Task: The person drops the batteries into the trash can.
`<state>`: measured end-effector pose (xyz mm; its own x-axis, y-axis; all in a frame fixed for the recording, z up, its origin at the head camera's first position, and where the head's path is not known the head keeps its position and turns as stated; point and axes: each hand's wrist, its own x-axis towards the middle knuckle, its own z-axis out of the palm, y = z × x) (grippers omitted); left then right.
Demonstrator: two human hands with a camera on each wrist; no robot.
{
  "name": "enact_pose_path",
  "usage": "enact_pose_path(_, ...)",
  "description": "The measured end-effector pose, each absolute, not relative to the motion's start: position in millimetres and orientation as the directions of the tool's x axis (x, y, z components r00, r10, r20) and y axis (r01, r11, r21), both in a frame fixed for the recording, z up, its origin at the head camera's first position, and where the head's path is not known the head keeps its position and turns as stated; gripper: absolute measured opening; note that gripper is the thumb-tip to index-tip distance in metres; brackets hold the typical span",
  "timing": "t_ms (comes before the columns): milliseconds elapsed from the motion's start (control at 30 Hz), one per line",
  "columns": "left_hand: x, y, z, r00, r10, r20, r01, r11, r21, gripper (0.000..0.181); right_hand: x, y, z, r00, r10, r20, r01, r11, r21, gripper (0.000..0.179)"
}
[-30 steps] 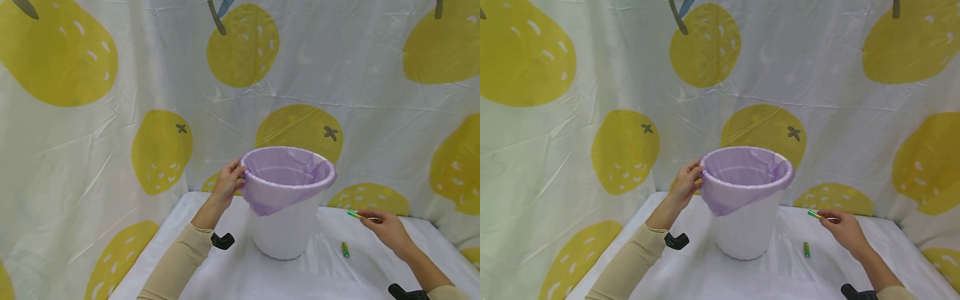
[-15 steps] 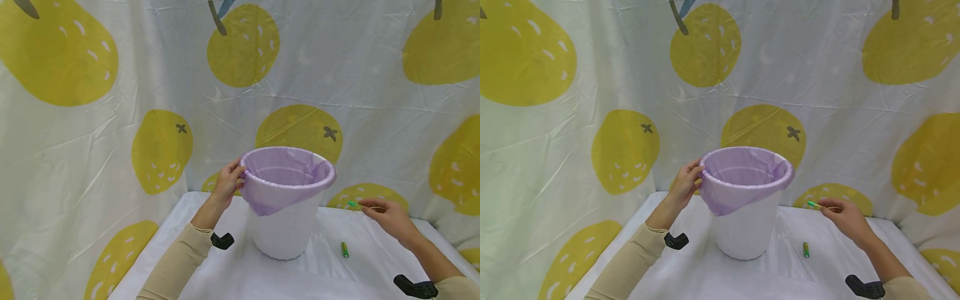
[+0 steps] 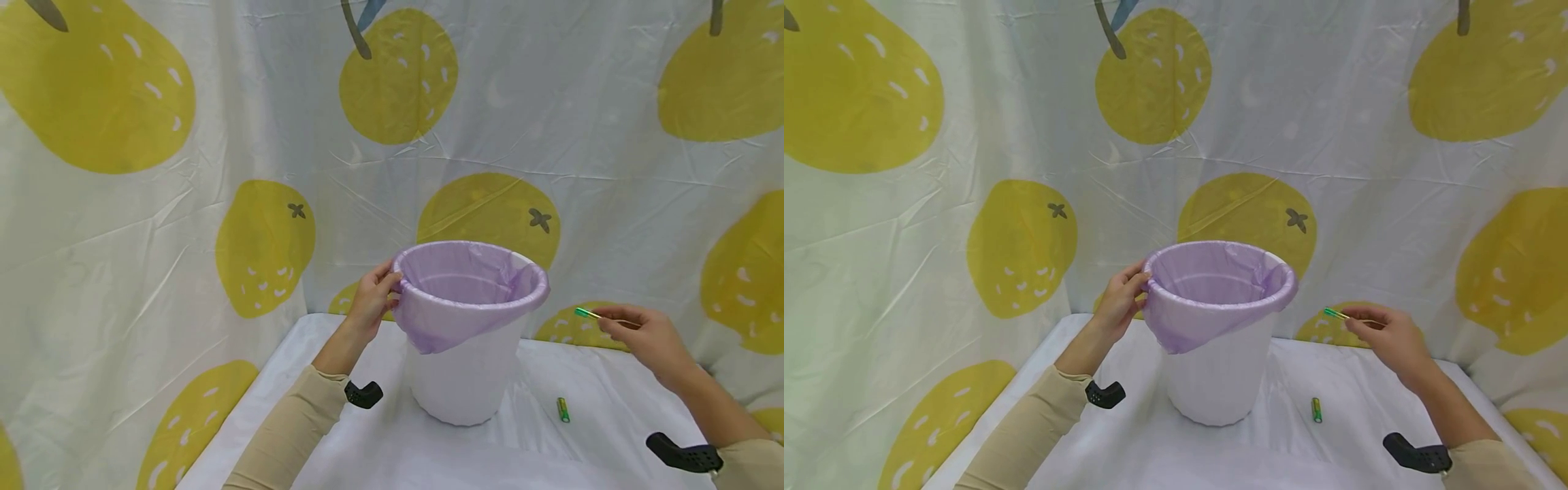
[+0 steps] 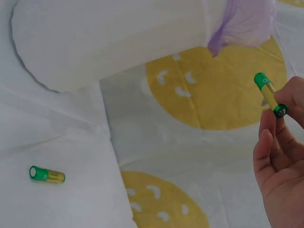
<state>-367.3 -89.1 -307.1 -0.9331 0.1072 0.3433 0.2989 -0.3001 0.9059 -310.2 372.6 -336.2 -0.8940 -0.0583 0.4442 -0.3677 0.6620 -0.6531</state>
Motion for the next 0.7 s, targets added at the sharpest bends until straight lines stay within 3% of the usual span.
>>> enact_pose_path(700, -368.1, -89.5, -309.2, -0.927, 0.110, 0.358, 0.311, -0.303, 0.901, 0.049, -319.2, 324.3, -259.5, -0.875, -0.090, 0.475, -0.416, 0.641, -0.645, 0.039)
